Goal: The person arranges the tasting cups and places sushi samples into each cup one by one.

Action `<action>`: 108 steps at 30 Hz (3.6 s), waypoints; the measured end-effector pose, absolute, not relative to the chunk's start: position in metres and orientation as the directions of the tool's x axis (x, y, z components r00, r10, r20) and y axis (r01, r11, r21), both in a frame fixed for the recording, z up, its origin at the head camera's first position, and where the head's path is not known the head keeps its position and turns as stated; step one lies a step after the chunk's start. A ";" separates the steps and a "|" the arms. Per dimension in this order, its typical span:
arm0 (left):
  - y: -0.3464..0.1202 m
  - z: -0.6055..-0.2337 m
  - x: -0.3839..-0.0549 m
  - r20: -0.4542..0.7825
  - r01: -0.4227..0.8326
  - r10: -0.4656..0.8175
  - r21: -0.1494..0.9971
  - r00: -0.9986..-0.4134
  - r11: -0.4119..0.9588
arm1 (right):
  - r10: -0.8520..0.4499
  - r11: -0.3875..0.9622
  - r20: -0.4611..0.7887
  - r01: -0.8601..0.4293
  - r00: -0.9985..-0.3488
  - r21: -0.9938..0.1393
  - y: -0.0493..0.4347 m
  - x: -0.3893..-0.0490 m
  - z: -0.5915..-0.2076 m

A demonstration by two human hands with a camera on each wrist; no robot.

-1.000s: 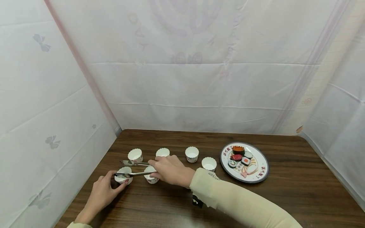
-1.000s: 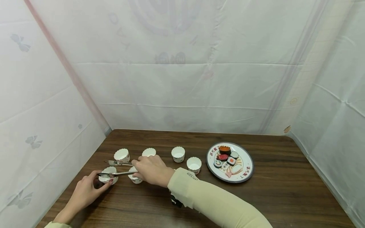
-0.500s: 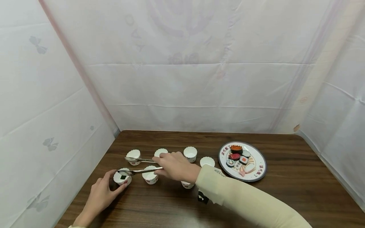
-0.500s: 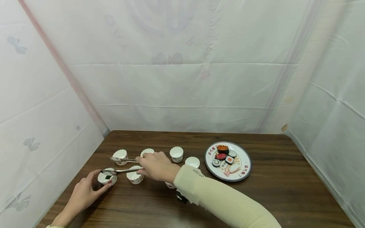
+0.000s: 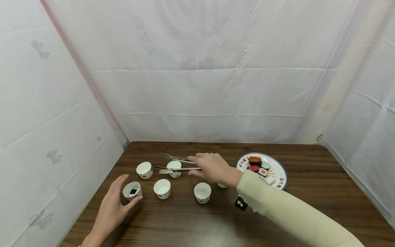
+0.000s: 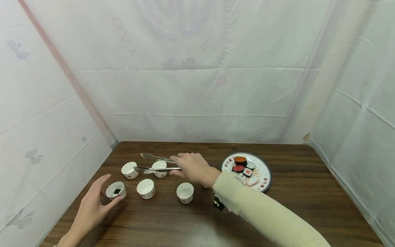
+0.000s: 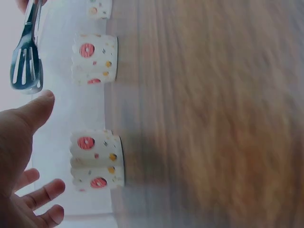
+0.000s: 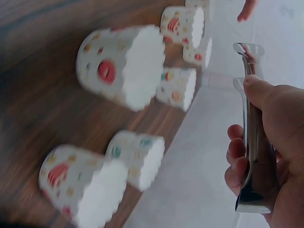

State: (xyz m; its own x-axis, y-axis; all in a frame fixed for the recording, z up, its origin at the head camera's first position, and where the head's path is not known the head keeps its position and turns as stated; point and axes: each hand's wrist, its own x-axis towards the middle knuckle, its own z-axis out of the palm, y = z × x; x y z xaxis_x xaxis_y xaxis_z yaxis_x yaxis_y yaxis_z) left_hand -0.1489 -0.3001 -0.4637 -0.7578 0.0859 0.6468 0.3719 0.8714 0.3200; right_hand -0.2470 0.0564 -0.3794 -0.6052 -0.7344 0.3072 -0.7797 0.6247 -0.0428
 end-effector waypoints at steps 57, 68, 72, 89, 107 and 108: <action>-0.240 -0.469 -0.161 0.428 0.293 0.086 0.445 -0.899 0.846 | -0.433 0.849 0.273 -0.491 -0.859 -0.196 0.278 -0.203 -0.419; -0.241 -0.470 -0.166 0.454 0.311 0.098 0.423 -0.886 0.851 | -0.420 0.856 0.291 -0.482 -0.859 -0.186 0.287 -0.199 -0.419; -0.240 -0.470 -0.166 0.461 0.320 0.107 0.415 -0.881 0.851 | -0.418 0.856 0.300 -0.483 -0.857 -0.186 0.287 -0.198 -0.418; -0.242 -0.471 -0.165 0.417 0.273 0.094 0.394 -0.904 0.877 | -0.402 0.873 0.252 -0.451 -0.880 -0.183 0.300 -0.191 -0.424; -0.242 -0.470 -0.165 0.437 0.295 0.103 0.399 -0.893 0.868 | -0.385 0.884 0.210 -0.424 -0.899 -0.198 0.318 -0.181 -0.427; -0.242 -0.470 -0.165 0.437 0.297 0.104 0.401 -0.893 0.867 | -0.384 0.883 0.212 -0.425 -0.899 -0.198 0.319 -0.180 -0.428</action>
State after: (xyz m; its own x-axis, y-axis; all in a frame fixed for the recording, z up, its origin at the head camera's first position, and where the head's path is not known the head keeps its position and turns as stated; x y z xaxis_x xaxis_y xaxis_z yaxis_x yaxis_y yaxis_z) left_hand -0.1647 -0.2419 -0.4697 -0.8932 0.1041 0.4375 0.2973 0.8665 0.4009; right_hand -0.1805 0.3187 -0.4277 -0.8986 -0.3844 0.2117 -0.4246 0.8835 -0.1980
